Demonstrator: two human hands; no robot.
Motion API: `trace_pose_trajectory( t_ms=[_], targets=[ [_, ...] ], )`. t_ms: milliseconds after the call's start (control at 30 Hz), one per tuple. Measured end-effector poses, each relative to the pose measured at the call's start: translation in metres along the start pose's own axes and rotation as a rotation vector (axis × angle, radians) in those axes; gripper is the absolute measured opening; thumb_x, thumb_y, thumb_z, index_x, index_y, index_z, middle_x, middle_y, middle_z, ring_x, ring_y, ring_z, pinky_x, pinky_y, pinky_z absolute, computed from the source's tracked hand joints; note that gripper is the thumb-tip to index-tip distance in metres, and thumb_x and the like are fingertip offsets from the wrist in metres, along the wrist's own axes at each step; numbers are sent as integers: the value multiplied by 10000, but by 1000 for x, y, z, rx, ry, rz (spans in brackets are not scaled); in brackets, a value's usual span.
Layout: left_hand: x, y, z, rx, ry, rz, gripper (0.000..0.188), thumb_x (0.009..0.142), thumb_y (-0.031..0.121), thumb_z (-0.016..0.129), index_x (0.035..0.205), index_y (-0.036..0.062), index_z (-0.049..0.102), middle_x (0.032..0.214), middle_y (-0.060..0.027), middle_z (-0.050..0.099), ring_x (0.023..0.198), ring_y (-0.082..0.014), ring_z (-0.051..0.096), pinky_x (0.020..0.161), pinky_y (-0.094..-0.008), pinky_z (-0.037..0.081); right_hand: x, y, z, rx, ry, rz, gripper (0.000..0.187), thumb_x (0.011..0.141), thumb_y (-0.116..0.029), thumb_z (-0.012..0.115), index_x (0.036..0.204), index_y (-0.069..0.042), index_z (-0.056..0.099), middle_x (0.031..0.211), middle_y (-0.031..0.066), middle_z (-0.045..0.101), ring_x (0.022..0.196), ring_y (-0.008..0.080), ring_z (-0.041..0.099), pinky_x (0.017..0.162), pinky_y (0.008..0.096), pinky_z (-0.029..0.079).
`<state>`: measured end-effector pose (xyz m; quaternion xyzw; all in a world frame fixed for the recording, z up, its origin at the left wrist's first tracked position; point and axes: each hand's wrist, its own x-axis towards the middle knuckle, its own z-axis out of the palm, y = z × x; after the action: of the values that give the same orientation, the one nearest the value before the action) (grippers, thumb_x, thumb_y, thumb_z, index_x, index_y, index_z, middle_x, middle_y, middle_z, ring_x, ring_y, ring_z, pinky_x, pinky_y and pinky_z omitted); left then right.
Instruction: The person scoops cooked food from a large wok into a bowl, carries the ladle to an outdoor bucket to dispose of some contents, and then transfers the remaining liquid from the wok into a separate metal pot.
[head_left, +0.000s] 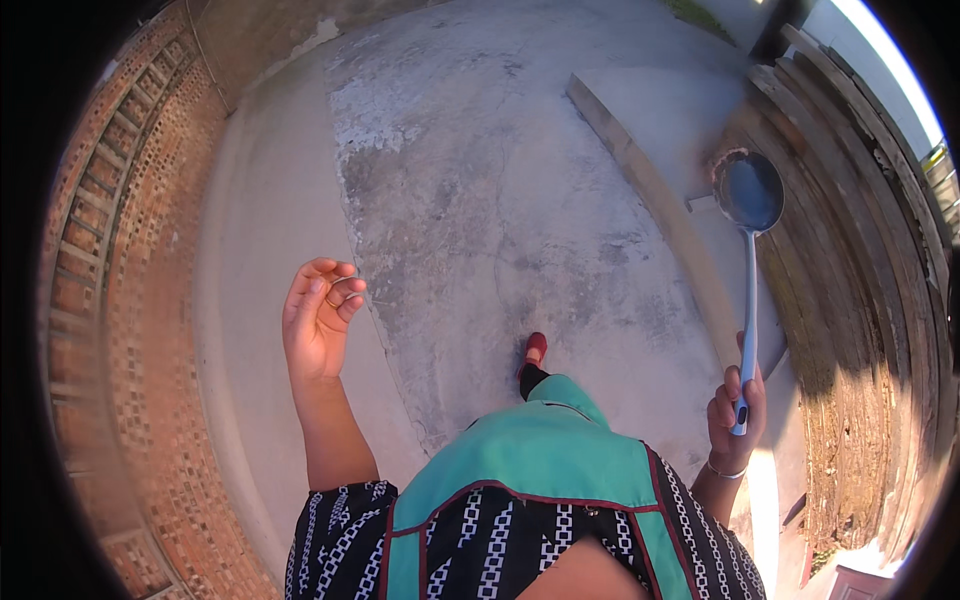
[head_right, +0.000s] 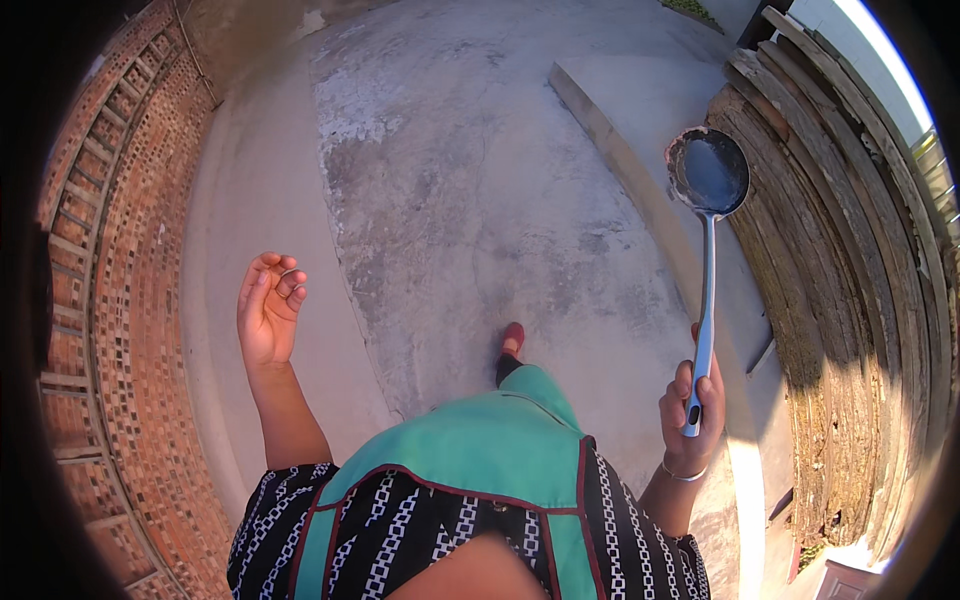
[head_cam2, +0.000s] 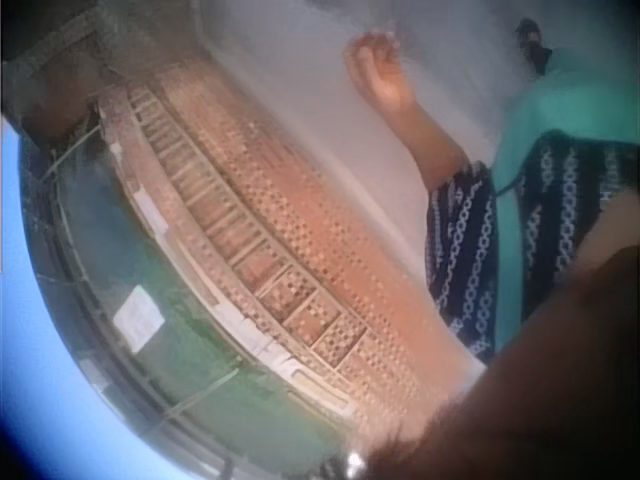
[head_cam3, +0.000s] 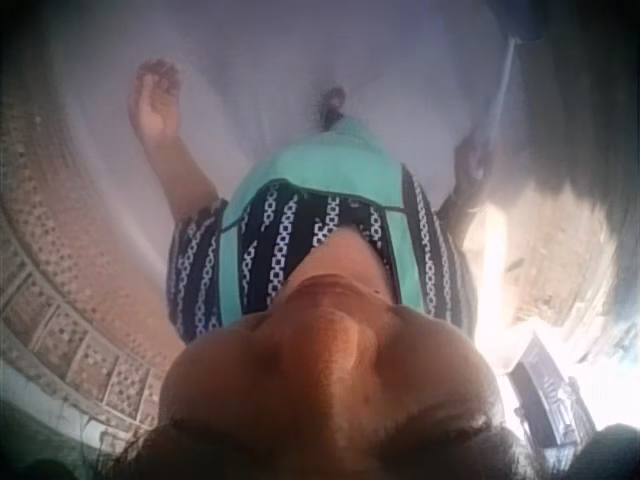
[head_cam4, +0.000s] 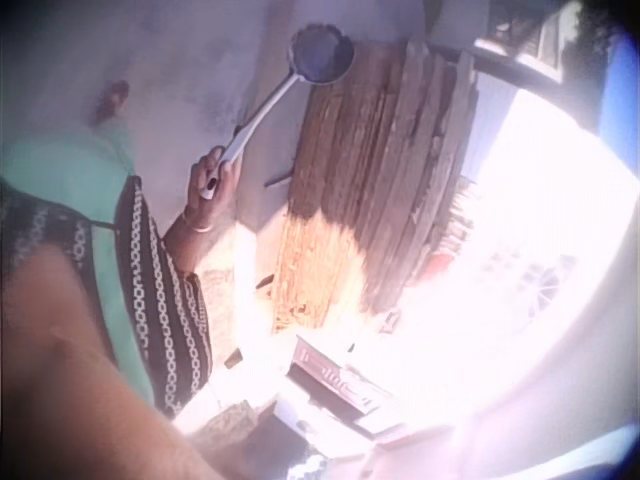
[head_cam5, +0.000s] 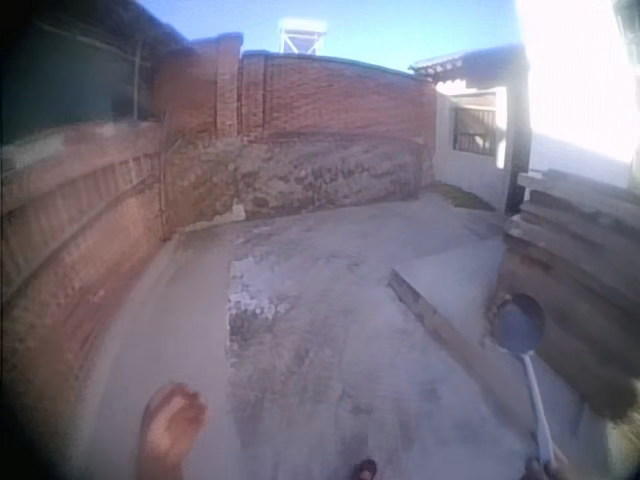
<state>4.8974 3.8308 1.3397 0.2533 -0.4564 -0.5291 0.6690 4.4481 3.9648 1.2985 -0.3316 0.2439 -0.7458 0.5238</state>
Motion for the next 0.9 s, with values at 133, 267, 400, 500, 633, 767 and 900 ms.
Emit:
trace_pose_trajectory(
  t_ms=[133,267,400,500,633,767,900],
  targets=[
    [33,-8,-1,-15,-79,-19,215,921,136,441,1099,24,486,1024,-88,563,886,-160,584,739,-254,510,12,20,-5,37,51,-73,630,869,-175,519,1357,53,192,693,35,443,407,58,401,329,170,316],
    [29,-4,-40,-8,115,-26,216,912,137,458,1096,31,492,1031,-78,560,902,-159,576,746,-252,502,63,31,17,-78,89,-102,601,872,-201,503,1347,46,231,696,25,441,443,53,410,374,159,320],
    [17,15,-76,70,256,143,239,908,171,472,1110,45,498,1041,-58,546,920,-147,554,749,-233,481,108,27,37,-73,30,-52,563,882,-219,479,1331,43,263,702,16,440,468,47,410,398,154,319],
    [5,15,-110,43,418,197,249,910,178,472,1123,51,494,1052,-56,540,920,-142,548,743,-227,471,133,28,40,-41,-17,-60,548,882,-221,486,1320,37,283,709,13,446,470,50,409,402,164,327],
    [33,-5,-115,-16,452,214,246,911,176,473,1123,52,494,1053,-61,541,908,-146,552,741,-234,471,148,35,32,-10,-51,-119,564,872,-232,519,1316,35,295,697,14,450,466,58,400,408,171,326],
    [117,-23,-83,-18,170,115,237,913,153,465,1121,41,489,1047,-74,557,924,-162,568,755,-252,491,141,55,23,28,73,-117,543,871,-234,509,1302,37,319,694,18,457,466,63,401,408,173,322],
    [189,-45,-41,-21,-203,-70,230,916,133,459,1121,31,477,1047,-91,562,920,-175,580,755,-272,508,132,65,27,-52,206,-197,536,865,-223,500,1298,37,319,684,27,466,464,77,416,410,183,341]
  ],
)
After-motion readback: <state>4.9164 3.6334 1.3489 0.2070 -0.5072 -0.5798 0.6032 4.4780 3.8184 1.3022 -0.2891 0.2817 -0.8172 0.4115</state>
